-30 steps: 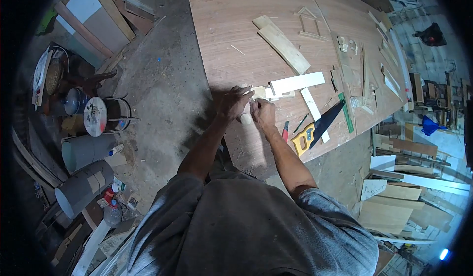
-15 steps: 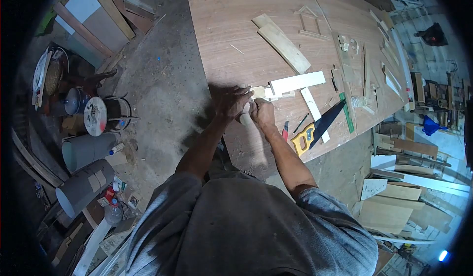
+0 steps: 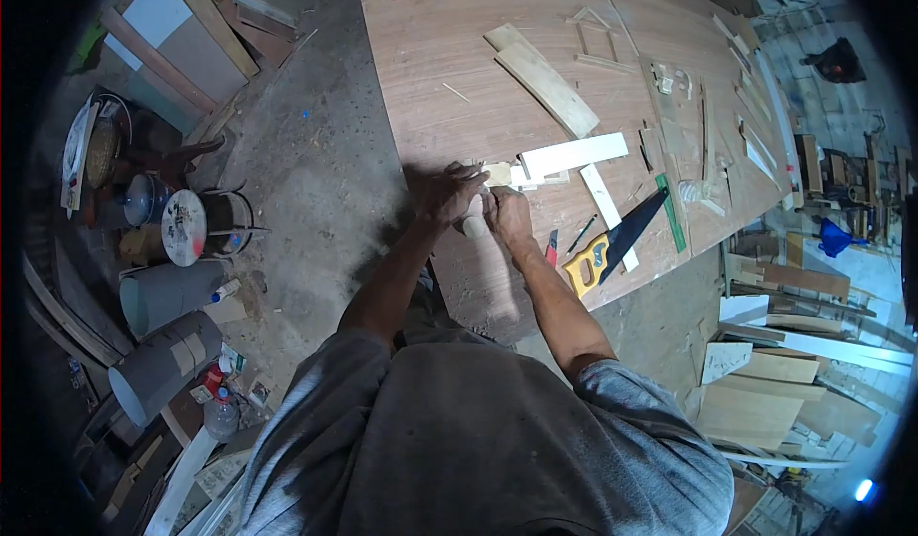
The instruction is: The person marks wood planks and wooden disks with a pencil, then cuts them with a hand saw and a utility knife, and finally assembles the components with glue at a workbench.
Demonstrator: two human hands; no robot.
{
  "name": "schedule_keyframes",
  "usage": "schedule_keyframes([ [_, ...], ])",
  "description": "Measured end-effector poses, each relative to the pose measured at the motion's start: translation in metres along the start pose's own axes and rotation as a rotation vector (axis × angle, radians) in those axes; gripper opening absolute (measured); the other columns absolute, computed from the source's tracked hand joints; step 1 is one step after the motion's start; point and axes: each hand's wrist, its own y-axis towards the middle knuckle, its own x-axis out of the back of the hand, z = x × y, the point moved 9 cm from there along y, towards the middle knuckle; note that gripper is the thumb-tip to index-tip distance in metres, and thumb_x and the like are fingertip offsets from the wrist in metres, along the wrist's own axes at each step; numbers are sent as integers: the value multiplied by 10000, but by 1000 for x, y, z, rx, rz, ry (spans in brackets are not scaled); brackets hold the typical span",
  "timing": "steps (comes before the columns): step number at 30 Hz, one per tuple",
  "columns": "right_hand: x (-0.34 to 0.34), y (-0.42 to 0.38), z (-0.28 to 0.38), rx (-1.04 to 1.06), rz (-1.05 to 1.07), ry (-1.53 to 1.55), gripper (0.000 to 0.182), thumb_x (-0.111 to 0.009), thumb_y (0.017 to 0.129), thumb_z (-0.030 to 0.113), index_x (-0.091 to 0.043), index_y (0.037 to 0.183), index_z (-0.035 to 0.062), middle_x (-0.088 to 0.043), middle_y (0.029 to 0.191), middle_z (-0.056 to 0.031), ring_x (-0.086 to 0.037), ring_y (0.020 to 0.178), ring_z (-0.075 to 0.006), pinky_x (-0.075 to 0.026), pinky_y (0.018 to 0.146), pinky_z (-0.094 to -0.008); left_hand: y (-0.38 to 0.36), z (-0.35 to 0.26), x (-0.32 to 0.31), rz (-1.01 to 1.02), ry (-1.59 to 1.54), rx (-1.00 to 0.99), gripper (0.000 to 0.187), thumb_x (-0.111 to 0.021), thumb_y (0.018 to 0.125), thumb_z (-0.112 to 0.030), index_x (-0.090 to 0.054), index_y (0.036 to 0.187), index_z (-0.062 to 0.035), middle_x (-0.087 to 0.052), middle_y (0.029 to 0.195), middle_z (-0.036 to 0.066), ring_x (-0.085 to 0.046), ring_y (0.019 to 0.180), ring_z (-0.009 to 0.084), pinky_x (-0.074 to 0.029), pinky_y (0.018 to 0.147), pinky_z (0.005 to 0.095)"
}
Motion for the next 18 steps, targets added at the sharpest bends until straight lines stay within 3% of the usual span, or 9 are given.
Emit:
schedule_keyframes([
  [3,6,-7,2,4,4,17,159,-613,867,113,-657,868,-39,-635,856,-291,-637,800,-434,-508,692,-468,2,-5,5,41,-15,-2,375,-627,841,-166,-650,1215,-149,-649,1226,70,-616,1062,249,-537,895,347],
  [5,19,-20,-8,-79,-67,94,180,-652,829,72,-688,963,-43,-669,923,-264,-654,858,-416,-521,788,-463,5,-13,16,108,-26,34,402,-659,811,-141,-651,1213,-148,-648,1221,72,-617,1047,252,-547,870,349],
  [7,30,-39,-18,-129,-92,144,197,-655,828,70,-686,987,-42,-670,933,-265,-655,860,-415,-523,789,-456,4,-12,24,128,-142,139,458,-692,768,-26,-640,1215,-110,-660,1179,108,-614,1026,287,-537,867,363],
  [10,45,-71,-35,-162,-140,164,214,-653,839,88,-678,1007,-42,-673,936,-260,-657,855,-409,-525,774,-450,5,-23,33,82,-55,59,456,-676,779,-22,-632,1224,-109,-666,1161,109,-611,1040,287,-540,873,368],
  [14,62,-111,-44,-178,-217,139,220,-634,874,138,-677,997,-39,-677,927,-241,-661,851,-396,-528,768,-442,2,-31,41,81,-32,73,419,-680,795,-60,-633,1209,-98,-659,1174,106,-607,1047,288,-529,894,389],
  [15,64,-122,-51,-197,-235,191,212,-623,867,136,-684,996,-19,-681,905,-224,-666,826,-375,-527,738,-423,0,-30,42,168,-15,178,424,-694,816,-149,-619,1230,-99,-644,1206,98,-584,1105,275,-514,916,392],
  [16,62,-133,-60,-214,-253,246,208,-611,860,135,-692,996,0,-685,883,-207,-672,801,-354,-527,708,-403,-7,-29,42,170,-2,177,424,-694,816,-149,-619,1230,-99,-644,1206,98,-584,1105,275,-514,916,392],
  [18,64,-152,-66,-186,-311,239,200,-609,860,131,-689,983,-5,-678,848,-212,-674,789,-343,-523,701,-404,-23,-17,52,38,-31,232,375,-677,848,-191,-636,1207,-92,-653,1195,103,-584,1103,285,-505,907,393],
])
